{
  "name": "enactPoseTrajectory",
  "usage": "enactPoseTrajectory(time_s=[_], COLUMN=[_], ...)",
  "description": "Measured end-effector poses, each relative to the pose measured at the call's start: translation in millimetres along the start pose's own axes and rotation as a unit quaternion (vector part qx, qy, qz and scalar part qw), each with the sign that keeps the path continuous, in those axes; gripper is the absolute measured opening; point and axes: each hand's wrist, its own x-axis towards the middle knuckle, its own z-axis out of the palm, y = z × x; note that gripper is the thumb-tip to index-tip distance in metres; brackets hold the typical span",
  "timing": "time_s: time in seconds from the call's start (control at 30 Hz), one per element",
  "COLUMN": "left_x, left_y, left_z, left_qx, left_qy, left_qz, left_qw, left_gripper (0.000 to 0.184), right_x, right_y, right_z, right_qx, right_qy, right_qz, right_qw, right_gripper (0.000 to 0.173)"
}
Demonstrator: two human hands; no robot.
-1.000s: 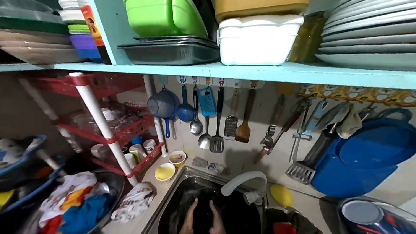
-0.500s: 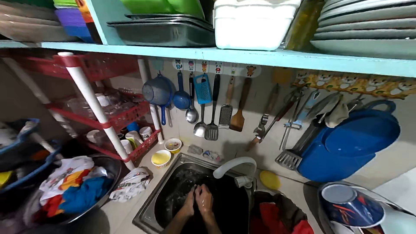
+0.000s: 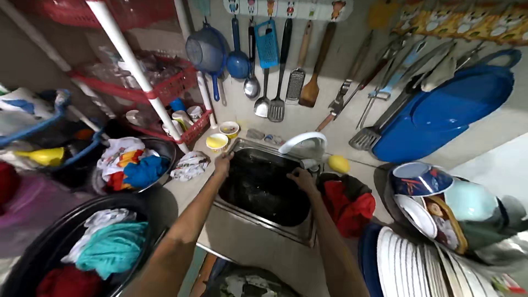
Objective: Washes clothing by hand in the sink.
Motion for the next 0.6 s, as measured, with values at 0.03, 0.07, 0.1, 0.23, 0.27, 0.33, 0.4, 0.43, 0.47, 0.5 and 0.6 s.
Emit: enactPoseTrajectory(time_s=[0.03,0.07,0.1,0.23,0.27,0.33,0.4,0.43,0.47,0.5,0.6], left_x=[2.2,2.3,0.0,-4.4,-7.6,-14.4,-21.5,-23.7,-24.7,-26.2,-30.7], left_y=[7.3,14.9,24.1,55.2,63.6,79.3,94.4,101.1,107.6,113.5,121.3], left_z=[-6.7,-11.9,-14.7,-18.7,-19.9,-21.7,-20.8,-19.0,-16.0,-11.7,4.8], left_qx=[-0.024,-0.047,-0.059,-0.048,-0.035,-0.023,-0.029,-0.036,-0.041,-0.045,-0.074], left_qy=[-0.003,-0.010,-0.009,0.004,0.006,-0.003,-0.014,-0.021,-0.028,-0.032,-0.052], left_qz=[-0.001,0.000,0.006,0.082,0.103,0.135,0.157,0.165,0.171,0.176,0.184], left_qw=[1.000,0.999,0.998,0.995,0.994,0.991,0.987,0.985,0.984,0.983,0.979], left_gripper=[0.034,0.034,0.033,0.030,0.030,0.029,0.029,0.029,0.028,0.028,0.025], right_x=[-3.8,-8.9,-13.8,-30.6,-35.4,-46.6,-55.3,-55.1,-49.7,-44.3,-27.1], right_y=[3.9,5.0,3.7,-13.5,-18.4,-27.7,-35.5,-36.9,-36.4,-35.8,-33.1], right_z=[-5.9,-11.3,-16.2,-36.9,-42.5,-51.0,-54.6,-54.5,-53.5,-50.6,-29.6], right_qx=[0.024,0.053,0.080,0.100,0.103,0.117,0.148,0.172,0.193,0.210,0.260], right_qy=[0.017,0.030,0.037,0.093,0.110,0.142,0.165,0.173,0.181,0.187,0.194], right_qz=[0.003,0.006,0.012,-0.008,-0.025,-0.051,-0.052,-0.055,-0.059,-0.063,-0.065], right_qw=[1.000,0.998,0.996,0.991,0.988,0.982,0.974,0.968,0.962,0.958,0.944], right_gripper=[0.045,0.044,0.043,0.043,0.042,0.040,0.042,0.043,0.042,0.041,0.038])
